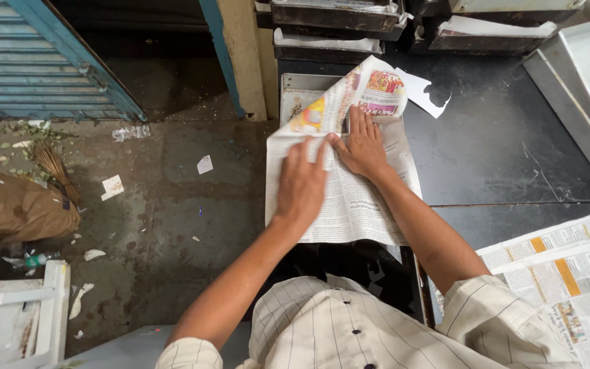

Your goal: The person picks up newspaper sheets and lines rectangular metal trays with them. They smooth the paper inside the trays and stack the prepared trays on a pile. The person repeats this process with multiple trays and newspapers.

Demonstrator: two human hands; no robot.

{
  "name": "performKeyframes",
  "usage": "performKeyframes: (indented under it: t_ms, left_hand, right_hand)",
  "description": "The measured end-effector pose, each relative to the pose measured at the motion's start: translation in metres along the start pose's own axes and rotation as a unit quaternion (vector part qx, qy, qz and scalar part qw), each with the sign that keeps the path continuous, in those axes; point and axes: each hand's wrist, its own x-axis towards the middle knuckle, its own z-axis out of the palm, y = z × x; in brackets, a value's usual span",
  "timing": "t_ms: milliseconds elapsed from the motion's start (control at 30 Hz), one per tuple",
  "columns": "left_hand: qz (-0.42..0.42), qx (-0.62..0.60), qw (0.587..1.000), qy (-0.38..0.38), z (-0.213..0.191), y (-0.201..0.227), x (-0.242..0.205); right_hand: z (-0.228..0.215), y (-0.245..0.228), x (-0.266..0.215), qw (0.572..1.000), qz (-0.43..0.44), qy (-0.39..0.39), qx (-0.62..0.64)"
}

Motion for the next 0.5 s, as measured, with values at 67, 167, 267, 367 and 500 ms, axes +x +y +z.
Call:
performKeyframes:
  t_ms: [67,167,267,367,500]
  left_hand:
    - [-0.030,-0.088,0.977,-0.190,0.017,0.006,0.006]
    - [-0.037,-0.063,0.932,-0.354,0.051,-0.007,0.024]
    - [-0.043,-0.059,0.939,-0.335,0.083,-0.029,0.041]
    - [-0.062,0.000,0.946,-0.318,0.101,-0.045,0.055]
    - [-0.077,0.078,0.960,-0.259,0.103,-0.052,0.064]
  right_hand:
    - [0.006,0.001,-0.001,1.000,0.001,-0.006,-0.017]
    - [0.014,0.001,-0.006,0.999,0.000,0.005,-0.044]
    - [0.014,0.003,-0.010,0.998,-0.016,0.050,-0.037]
    - [0.011,0.000,-0.012,0.997,-0.013,0.058,-0.040]
    - [0.007,-0.009,-0.015,0.999,0.008,0.031,-0.027]
